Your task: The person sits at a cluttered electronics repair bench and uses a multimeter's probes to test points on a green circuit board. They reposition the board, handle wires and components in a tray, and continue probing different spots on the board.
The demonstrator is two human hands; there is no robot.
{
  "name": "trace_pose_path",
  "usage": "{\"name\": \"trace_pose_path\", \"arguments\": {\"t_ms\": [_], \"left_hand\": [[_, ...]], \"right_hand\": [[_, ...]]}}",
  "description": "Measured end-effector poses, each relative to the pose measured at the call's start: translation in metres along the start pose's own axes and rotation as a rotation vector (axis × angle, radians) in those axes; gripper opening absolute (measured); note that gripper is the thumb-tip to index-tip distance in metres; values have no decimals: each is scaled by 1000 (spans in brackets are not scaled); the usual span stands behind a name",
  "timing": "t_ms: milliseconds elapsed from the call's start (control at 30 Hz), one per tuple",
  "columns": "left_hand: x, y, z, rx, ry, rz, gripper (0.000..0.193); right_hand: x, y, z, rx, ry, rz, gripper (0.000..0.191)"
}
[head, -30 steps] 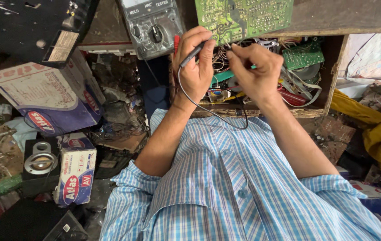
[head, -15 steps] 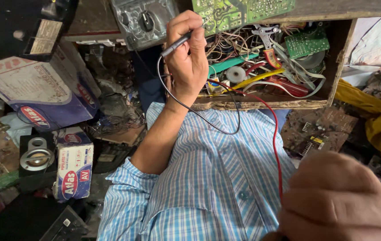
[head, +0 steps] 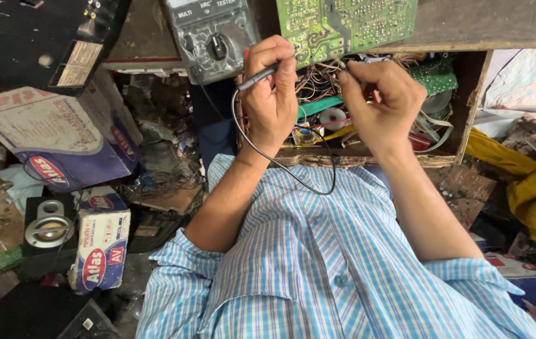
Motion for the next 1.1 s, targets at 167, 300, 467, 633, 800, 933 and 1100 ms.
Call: {"name": "trace_pose_path", "arguments": {"t_ms": [167,300,467,633,800,933,1100], "left_hand": [[-1,-4,0,-46,-2,-55,11],[2,-6,1,-39,2,-72,11],[2,-1,2,6,-9,-34,13],[3,6,3,107,-20,41,13],[7,3,5,28,-17,15,12],[7,4,6,61,-30,21,10],[7,3,5,54,-30,11,11]], "right_hand": [[-7,22,25,42,43,-7,9],[-7,17,29,-18,2,-122,8],[-5,13,27,29,13,-78,10],[1,12,28,-17,20,-90,11],[1,13,29,28,-17,-83,13],[0,15,26,10,-4,-60,11],[2,19,28,72,-4,-22,9]]}}
Point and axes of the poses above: each hand's wrist, its own x-axis towards the middle knuckle, its own z-axis out of the palm, y = z × x, the point moved 7 cm from there along x, towards the middle knuckle, and after that the axes turned 9 degrees about -x, right-handed, at the moved point
